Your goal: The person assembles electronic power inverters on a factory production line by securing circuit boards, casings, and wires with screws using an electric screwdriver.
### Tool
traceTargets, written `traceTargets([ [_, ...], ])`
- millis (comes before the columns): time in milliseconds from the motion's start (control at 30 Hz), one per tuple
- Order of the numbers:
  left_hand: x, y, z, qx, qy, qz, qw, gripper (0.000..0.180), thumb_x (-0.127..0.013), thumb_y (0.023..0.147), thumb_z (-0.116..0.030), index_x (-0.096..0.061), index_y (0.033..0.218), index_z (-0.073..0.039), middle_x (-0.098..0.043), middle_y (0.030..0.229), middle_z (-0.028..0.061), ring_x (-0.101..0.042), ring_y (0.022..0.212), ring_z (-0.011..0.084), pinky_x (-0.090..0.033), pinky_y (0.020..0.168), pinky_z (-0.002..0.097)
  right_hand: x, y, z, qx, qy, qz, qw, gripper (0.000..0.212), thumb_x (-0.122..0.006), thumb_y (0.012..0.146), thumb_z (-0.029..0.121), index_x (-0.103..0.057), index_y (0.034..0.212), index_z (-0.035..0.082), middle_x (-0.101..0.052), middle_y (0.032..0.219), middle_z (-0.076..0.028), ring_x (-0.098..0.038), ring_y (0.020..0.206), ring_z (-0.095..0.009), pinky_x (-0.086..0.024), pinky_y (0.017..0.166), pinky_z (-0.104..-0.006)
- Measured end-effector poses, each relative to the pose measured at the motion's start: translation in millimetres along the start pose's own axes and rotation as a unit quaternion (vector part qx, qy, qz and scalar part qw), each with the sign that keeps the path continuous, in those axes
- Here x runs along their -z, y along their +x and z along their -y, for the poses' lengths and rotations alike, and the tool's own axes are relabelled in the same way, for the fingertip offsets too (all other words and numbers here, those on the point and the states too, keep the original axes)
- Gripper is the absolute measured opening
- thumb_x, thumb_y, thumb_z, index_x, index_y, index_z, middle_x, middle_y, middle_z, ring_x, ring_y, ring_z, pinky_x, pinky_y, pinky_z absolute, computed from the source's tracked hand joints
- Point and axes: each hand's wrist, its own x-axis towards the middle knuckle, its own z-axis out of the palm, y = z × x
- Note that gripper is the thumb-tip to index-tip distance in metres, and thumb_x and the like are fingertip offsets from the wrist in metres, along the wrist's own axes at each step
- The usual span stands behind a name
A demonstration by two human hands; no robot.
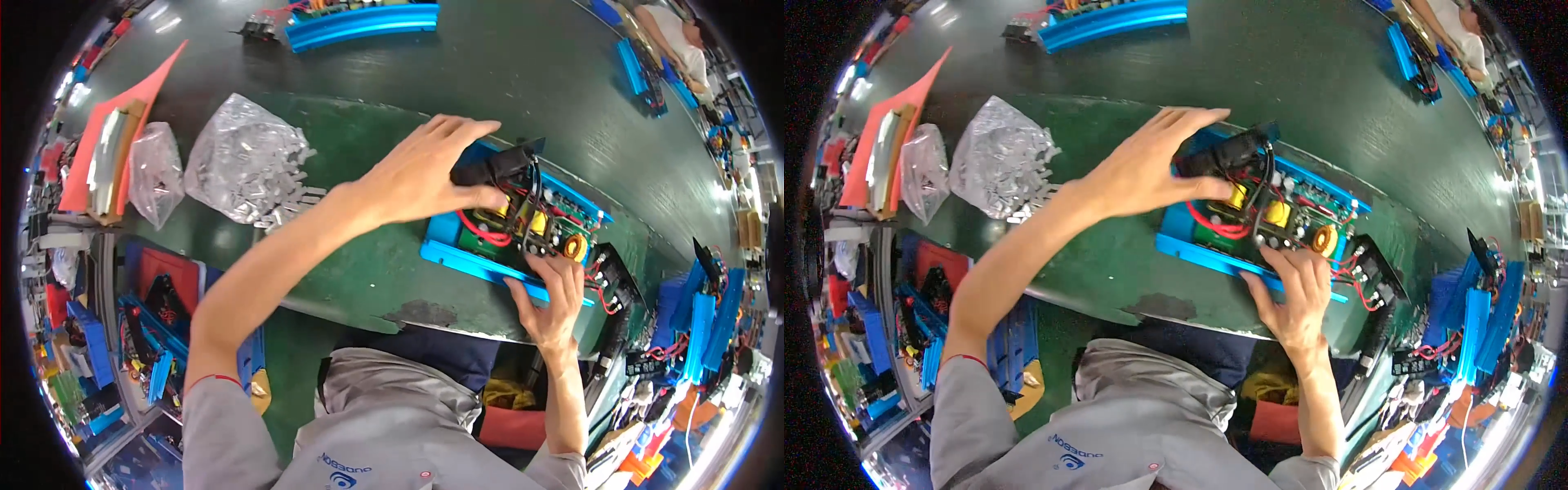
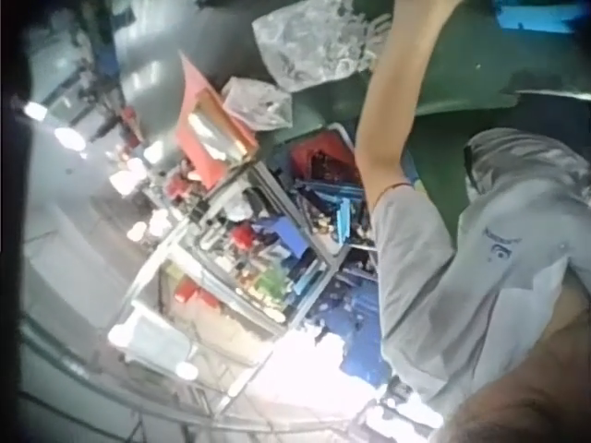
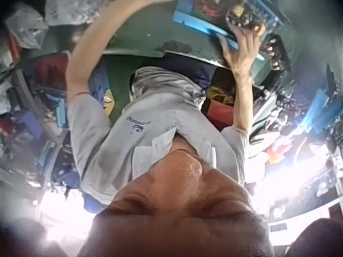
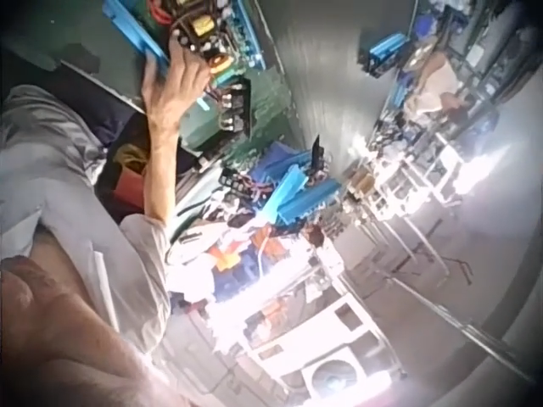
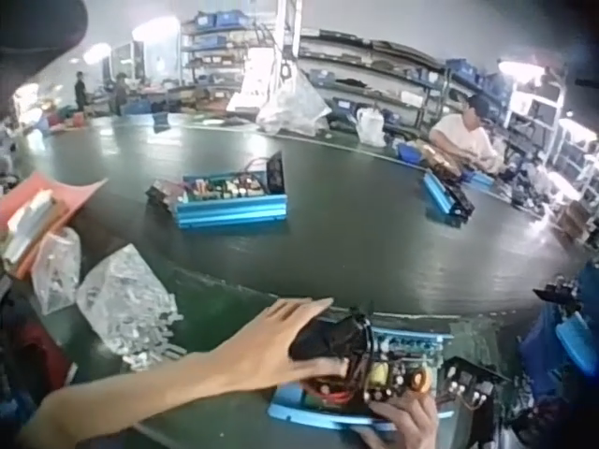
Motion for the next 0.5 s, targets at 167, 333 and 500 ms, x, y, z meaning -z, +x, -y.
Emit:
traceTargets([
  [167,66.8,-77.3,-5.8,0.097,0.038,-0.064,0.993,0.041,-0.081,0.085,-0.031,-0.069,0.114,-0.004,-0.067,0.111,0.0118,-0.067,0.098,0.0292,-0.055,0.08,0.0387,-1.5,-3.1,-4.4,0.046,-0.003,-0.031,0.998,0.033,-0.089,0.068,0.009,-0.069,0.095,0.009,-0.063,0.092,-0.007,-0.059,0.085,-0.028,-0.046,0.078,-0.0415],
  [333,74.6,-154.6,-5.6,0.137,0.203,-0.059,0.968,0.033,-0.081,0.083,-0.028,-0.073,0.106,-0.006,-0.065,0.107,0.006,-0.067,0.086,0.0271,-0.055,0.074,0.0377,5.7,-1.1,-15.0,0.074,0.005,-0.032,0.997,0.028,-0.088,0.065,0.009,-0.071,0.088,0.012,-0.065,0.091,-0.002,-0.059,0.088,-0.026,-0.046,0.082,-0.0407],
  [500,54.1,-163.3,-1.5,0.177,0.248,-0.082,0.949,0.021,-0.076,0.088,-0.023,-0.07,0.102,-0.008,-0.066,0.104,0.007,-0.068,0.087,0.0322,-0.056,0.074,0.0386,26.3,15.8,19.5,0.074,0.015,-0.005,0.997,0.029,-0.083,0.067,0.003,-0.067,0.091,0.008,-0.064,0.093,-0.009,-0.058,0.088,-0.03,-0.047,0.083,-0.0439],
])
